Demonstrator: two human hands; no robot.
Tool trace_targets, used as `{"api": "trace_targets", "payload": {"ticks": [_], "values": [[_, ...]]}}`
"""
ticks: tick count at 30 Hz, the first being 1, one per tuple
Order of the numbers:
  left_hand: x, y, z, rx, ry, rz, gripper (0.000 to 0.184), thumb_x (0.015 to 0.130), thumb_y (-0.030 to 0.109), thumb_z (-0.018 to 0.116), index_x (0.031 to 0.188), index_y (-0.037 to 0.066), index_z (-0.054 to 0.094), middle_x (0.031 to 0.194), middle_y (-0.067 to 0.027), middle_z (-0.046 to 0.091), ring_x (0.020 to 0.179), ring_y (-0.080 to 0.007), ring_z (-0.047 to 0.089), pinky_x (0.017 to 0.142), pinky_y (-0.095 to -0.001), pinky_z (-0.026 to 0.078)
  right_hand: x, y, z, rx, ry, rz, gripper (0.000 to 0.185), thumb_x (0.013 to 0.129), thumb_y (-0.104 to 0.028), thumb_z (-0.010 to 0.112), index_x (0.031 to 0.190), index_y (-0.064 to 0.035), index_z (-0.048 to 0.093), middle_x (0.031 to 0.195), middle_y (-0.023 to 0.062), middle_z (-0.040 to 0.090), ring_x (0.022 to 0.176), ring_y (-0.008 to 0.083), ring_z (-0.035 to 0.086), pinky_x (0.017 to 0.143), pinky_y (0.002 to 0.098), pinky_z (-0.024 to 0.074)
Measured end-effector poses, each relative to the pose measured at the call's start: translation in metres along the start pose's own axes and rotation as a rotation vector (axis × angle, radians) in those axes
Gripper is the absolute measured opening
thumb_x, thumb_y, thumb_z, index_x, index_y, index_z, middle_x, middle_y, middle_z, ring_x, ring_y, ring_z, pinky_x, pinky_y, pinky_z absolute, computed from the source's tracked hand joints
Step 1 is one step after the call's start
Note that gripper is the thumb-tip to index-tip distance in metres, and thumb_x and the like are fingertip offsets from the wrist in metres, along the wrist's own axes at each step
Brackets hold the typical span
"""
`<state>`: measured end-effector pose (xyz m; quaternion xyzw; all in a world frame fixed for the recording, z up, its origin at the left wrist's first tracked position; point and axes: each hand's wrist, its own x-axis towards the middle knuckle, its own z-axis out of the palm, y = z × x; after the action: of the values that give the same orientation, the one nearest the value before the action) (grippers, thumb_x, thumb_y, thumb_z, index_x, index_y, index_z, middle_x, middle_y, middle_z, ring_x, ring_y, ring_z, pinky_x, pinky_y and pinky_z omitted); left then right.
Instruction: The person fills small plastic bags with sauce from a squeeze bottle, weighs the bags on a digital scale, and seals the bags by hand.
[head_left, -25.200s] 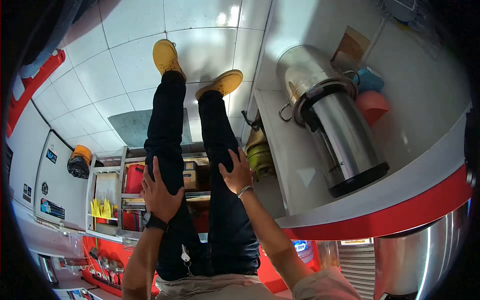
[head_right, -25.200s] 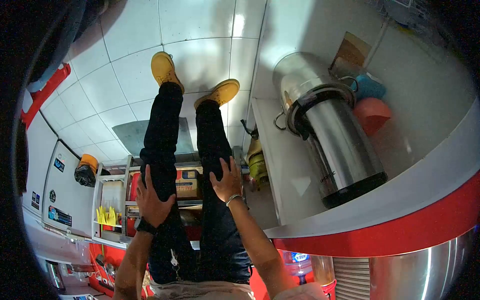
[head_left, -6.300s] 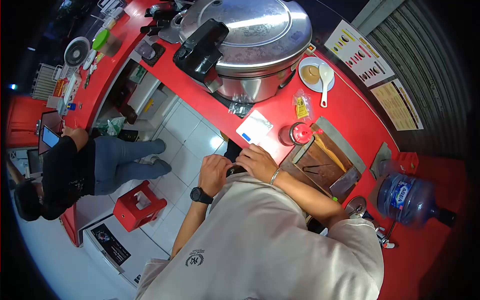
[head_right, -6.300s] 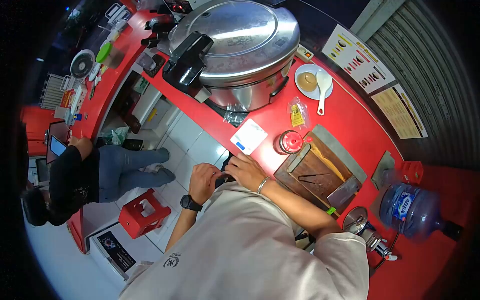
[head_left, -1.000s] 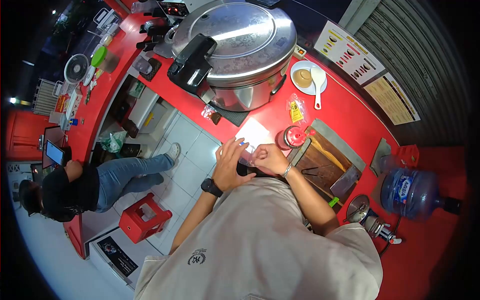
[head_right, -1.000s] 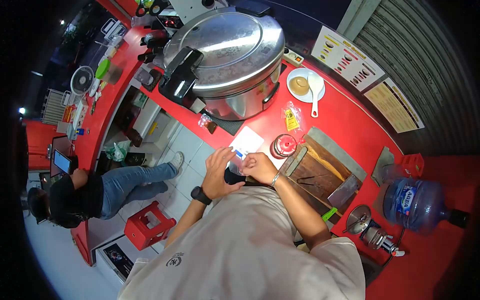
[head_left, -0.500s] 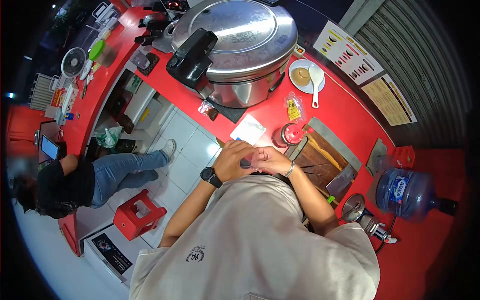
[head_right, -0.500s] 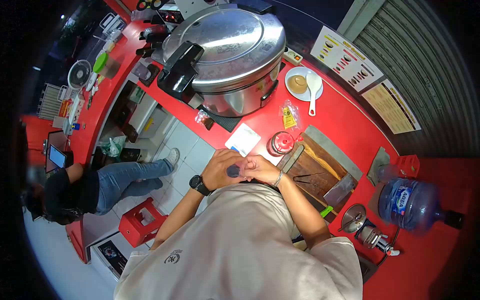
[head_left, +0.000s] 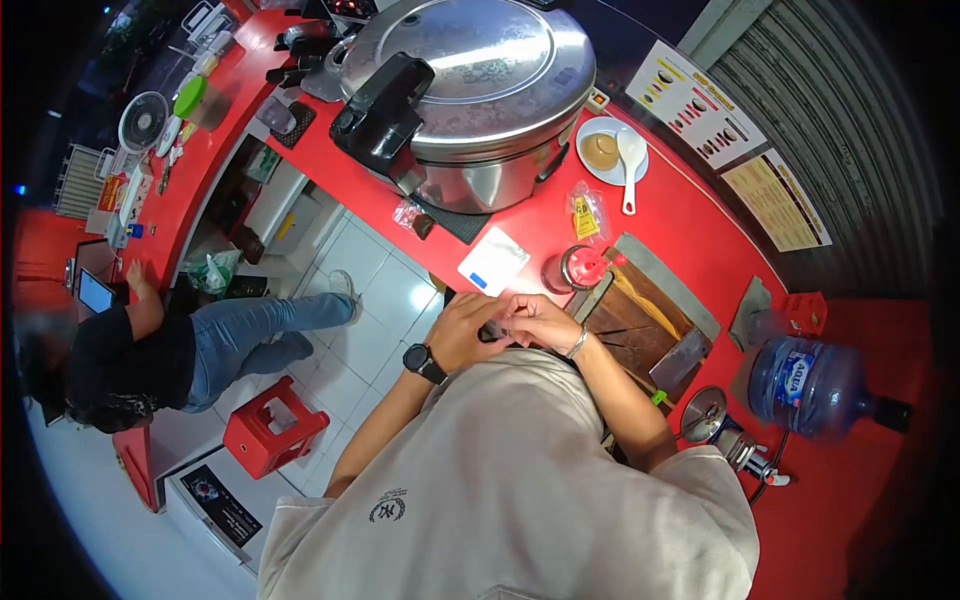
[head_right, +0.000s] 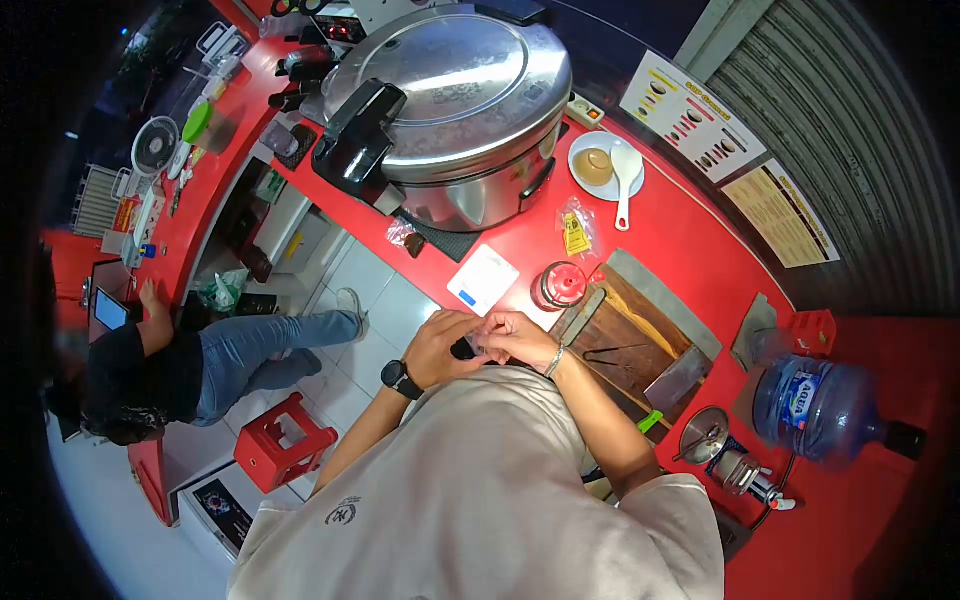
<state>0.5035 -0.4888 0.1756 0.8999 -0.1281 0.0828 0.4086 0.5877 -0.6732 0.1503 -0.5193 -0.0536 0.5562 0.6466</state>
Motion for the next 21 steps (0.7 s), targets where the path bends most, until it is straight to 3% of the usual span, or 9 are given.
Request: {"api": "trace_targets", "payload": {"ticks": [5,10,12,13,14,16,18,19,21], "values": [[-0.002,0.004,0.003,-0.157,0.000,-0.113,0.043,0.066,0.011,0.080,0.105,0.000,0.066,0.097,-0.0128,0.068,0.088,-0.0277,0.065,0.079,-0.0355,0.052,-0.001,0.008,-0.009,0.023,-0.031,-0.016,0.015,0.092,-0.019,0.067,0.092,-0.0056,0.059,0.072,0.0003,0.059,0.058,0.0051,0.052,0.052,0.0191,0.0403],[-0.008,-0.002,0.021,-0.455,0.139,-0.344,0.039,0.071,0.003,0.076,0.108,-0.002,0.065,0.098,-0.0108,0.069,0.087,-0.0159,0.066,0.081,-0.0295,0.052,-0.028,0.004,-0.013,-0.086,-0.009,-0.013,0.038,0.098,-0.045,0.052,0.101,-0.0077,0.059,0.077,0.0015,0.063,0.062,0.0064,0.057,0.055,0.0184,0.0430],[-0.009,-0.012,0.022,-0.450,0.151,-0.368,0.040,0.073,0.003,0.076,0.111,-0.002,0.064,0.099,-0.0101,0.070,0.090,-0.0130,0.065,0.084,-0.0290,0.051,-0.043,0.023,-0.029,0.302,0.186,0.069,0.055,0.096,-0.059,0.042,0.107,-0.0071,0.058,0.079,0.0036,0.065,0.064,0.0086,0.059,0.054,0.0183,0.0427],[-0.007,-0.013,0.023,-0.415,0.197,-0.379,0.043,0.073,0.004,0.077,0.113,-0.002,0.063,0.099,-0.0102,0.070,0.091,-0.0135,0.065,0.084,-0.0291,0.051,-0.049,0.036,-0.040,0.552,0.169,0.044,0.070,0.093,-0.069,0.034,0.111,-0.0054,0.059,0.086,0.0074,0.069,0.071,0.0124,0.066,0.058,0.0207,0.0484],[-0.006,-0.011,0.024,-0.382,0.240,-0.393,0.045,0.073,0.005,0.079,0.114,-0.002,0.063,0.099,-0.0102,0.070,0.092,-0.0141,0.066,0.085,-0.0292,0.051,-0.055,0.040,-0.047,0.819,0.024,0.008,0.083,0.088,-0.074,0.036,0.120,0.0002,0.052,0.103,0.0165,0.069,0.088,0.0201,0.069,0.072,0.0292,0.0556],[-0.001,-0.011,0.026,-0.364,0.236,-0.400,0.049,0.071,0.009,0.082,0.115,-0.001,0.064,0.100,-0.0118,0.071,0.093,-0.0176,0.067,0.084,-0.0303,0.052,-0.051,0.052,-0.052,1.126,0.244,-0.004,0.099,0.081,-0.079,0.042,0.130,0.0071,0.040,0.127,0.0274,0.056,0.114,0.0325,0.060,0.093,0.0420,0.0525],[0.004,-0.008,0.029,-0.234,0.152,-0.324,0.048,0.072,0.016,0.082,0.113,0.000,0.064,0.102,-0.0149,0.070,0.094,-0.0241,0.068,0.083,-0.0326,0.053,-0.036,0.032,-0.053,1.365,0.175,-0.062,0.113,0.076,-0.082,0.046,0.135,0.0121,0.028,0.139,0.0314,0.042,0.126,0.0411,0.047,0.106,0.0477,0.0429],[0.008,-0.008,0.032,-0.192,0.116,-0.282,0.047,0.073,0.018,0.081,0.113,0.000,0.064,0.100,-0.0157,0.069,0.093,-0.0268,0.068,0.082,-0.0338,0.053,-0.020,0.024,-0.057,1.422,0.311,-0.119,0.109,0.078,-0.080,0.048,0.137,0.0089,0.030,0.141,0.0289,0.039,0.128,0.0435,0.043,0.110,0.0519,0.0372],[0.014,-0.008,0.037,-0.161,0.113,-0.230,0.046,0.072,0.018,0.082,0.111,0.001,0.065,0.100,-0.0155,0.070,0.092,-0.0267,0.069,0.081,-0.0340,0.054,0.012,0.023,-0.074,1.473,0.432,-0.217,0.088,0.082,-0.070,0.054,0.131,0.0030,0.045,0.126,0.0255,0.051,0.119,0.0427,0.049,0.105,0.0569,0.0419]]}}
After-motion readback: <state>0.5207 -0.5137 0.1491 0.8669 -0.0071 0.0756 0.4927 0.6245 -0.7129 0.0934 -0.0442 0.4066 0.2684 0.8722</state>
